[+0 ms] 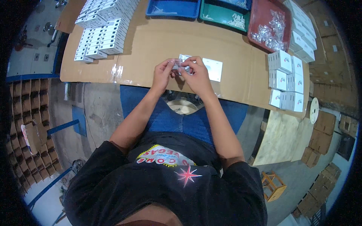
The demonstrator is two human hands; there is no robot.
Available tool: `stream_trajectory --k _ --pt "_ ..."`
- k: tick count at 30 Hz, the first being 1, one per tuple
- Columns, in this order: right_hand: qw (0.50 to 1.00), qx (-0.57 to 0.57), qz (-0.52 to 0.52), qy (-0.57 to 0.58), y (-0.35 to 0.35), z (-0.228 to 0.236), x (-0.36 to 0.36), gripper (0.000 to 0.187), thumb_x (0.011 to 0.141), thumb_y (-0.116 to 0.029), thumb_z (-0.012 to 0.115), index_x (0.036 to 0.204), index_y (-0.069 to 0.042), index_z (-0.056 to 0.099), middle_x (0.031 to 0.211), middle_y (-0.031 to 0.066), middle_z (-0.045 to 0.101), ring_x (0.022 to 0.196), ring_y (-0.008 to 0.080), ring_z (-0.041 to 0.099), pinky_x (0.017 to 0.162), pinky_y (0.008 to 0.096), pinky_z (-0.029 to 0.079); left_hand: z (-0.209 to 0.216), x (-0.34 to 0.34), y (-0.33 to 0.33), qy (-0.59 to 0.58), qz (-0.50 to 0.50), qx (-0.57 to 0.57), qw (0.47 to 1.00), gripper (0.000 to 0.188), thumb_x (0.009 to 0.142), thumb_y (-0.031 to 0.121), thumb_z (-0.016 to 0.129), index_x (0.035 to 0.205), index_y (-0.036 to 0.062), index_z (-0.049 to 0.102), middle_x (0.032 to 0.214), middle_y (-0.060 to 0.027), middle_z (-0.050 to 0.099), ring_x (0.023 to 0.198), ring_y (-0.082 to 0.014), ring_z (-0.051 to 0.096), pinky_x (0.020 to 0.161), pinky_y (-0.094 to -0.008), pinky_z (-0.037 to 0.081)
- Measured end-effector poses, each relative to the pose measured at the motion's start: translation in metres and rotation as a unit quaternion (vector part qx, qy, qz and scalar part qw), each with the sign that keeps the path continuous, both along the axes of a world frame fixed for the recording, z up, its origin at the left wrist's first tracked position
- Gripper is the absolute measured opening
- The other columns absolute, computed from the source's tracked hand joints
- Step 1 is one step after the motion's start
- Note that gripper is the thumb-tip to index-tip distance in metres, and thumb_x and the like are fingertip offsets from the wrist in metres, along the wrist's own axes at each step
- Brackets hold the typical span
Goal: Packaging small blue and white plastic components into small cardboard boxes.
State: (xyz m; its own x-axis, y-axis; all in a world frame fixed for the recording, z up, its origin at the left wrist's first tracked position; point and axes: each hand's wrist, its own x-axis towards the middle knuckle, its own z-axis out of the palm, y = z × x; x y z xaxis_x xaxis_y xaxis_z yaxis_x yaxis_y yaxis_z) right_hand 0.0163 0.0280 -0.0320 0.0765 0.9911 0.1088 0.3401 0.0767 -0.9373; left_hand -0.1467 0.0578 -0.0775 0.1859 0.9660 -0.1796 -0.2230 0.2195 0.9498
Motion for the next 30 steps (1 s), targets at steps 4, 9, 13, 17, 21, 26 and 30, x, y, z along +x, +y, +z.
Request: stream_trajectory --k 4,9,13,17,21,26,30 --pt "0.999 -0.028 0.015 0.004 0.001 0.002 0.004 0.015 0.085 -0.008 0.078 0.098 -0.002 0.073 0.101 0.0044 0.062 0.073 0.011 0.053 0.068 0.0253 0.047 0.011 0.003 -0.002 -0.01 -0.012 0.004 1.0 0.026 0.105 0.025 0.061 0.112 0.0032 0.072 0.083 0.0002 0.07 0.067 -0.0054 0.06 0.059 -0.0203 0.045" --pt "0.999 -0.003 -0.022 0.03 0.004 0.008 0.013 0.014 0.084 -0.008 0.079 0.095 -0.002 0.072 0.093 0.0037 0.064 0.071 0.0101 0.053 0.066 0.025 0.047 0.021 0.011 -0.002 0.064 -0.02 0.023 0.997 0.023 0.103 0.024 0.065 0.109 0.003 0.073 0.082 0.0008 0.069 0.068 -0.0052 0.06 0.059 -0.0203 0.044" --pt "0.998 -0.047 -0.027 0.032 0.012 0.005 0.02 0.014 0.086 -0.012 0.08 0.093 -0.004 0.071 0.086 0.0014 0.067 0.069 0.0074 0.054 0.062 0.0247 0.046 0.018 0.007 -0.004 0.099 -0.003 0.024 0.995 0.022 0.103 0.022 0.064 0.104 0.002 0.073 0.081 -0.0003 0.069 0.066 -0.0053 0.058 0.058 -0.0209 0.044" --pt "0.997 -0.033 -0.057 0.046 0.054 0.001 0.055 0.014 0.09 -0.015 0.077 0.098 -0.004 0.073 0.084 0.0016 0.07 0.071 0.007 0.057 0.065 0.0242 0.047 -0.001 0.011 -0.002 0.105 0.02 0.029 0.994 0.022 0.105 0.021 0.062 0.103 0.0016 0.072 0.082 -0.0019 0.07 0.064 -0.0056 0.058 0.057 -0.0211 0.044" --pt "0.991 0.07 -0.098 -0.056 0.129 0.032 0.103 0.021 0.092 -0.02 0.074 0.102 -0.002 0.072 0.088 0.0077 0.073 0.073 0.0162 0.065 0.07 0.0308 0.052 -0.03 0.003 0.0 0.115 0.06 0.07 0.989 0.023 0.106 0.021 0.059 0.105 0.0013 0.07 0.085 -0.0038 0.072 0.063 -0.0061 0.058 0.056 -0.0207 0.044" --pt "0.964 0.041 -0.184 -0.187 0.236 0.049 0.181 0.022 0.09 -0.024 0.07 0.106 -0.009 0.074 0.098 0.0148 0.075 0.096 0.033 0.072 0.082 0.043 0.056 -0.008 0.006 -0.006 0.077 0.055 0.035 0.995 0.022 0.107 0.021 0.058 0.105 0.0018 0.069 0.089 -0.0042 0.072 0.062 -0.0053 0.056 0.055 -0.0204 0.043" --pt "0.926 0.015 -0.196 -0.323 0.295 0.039 0.241 0.021 0.087 -0.025 0.071 0.104 -0.014 0.076 0.101 0.0171 0.075 0.1 0.037 0.071 0.086 0.0465 0.056 -0.013 0.014 -0.005 0.086 0.044 0.03 0.995 0.022 0.106 0.023 0.059 0.104 0.003 0.069 0.091 -0.0036 0.072 0.062 -0.0039 0.053 0.056 -0.0195 0.042"
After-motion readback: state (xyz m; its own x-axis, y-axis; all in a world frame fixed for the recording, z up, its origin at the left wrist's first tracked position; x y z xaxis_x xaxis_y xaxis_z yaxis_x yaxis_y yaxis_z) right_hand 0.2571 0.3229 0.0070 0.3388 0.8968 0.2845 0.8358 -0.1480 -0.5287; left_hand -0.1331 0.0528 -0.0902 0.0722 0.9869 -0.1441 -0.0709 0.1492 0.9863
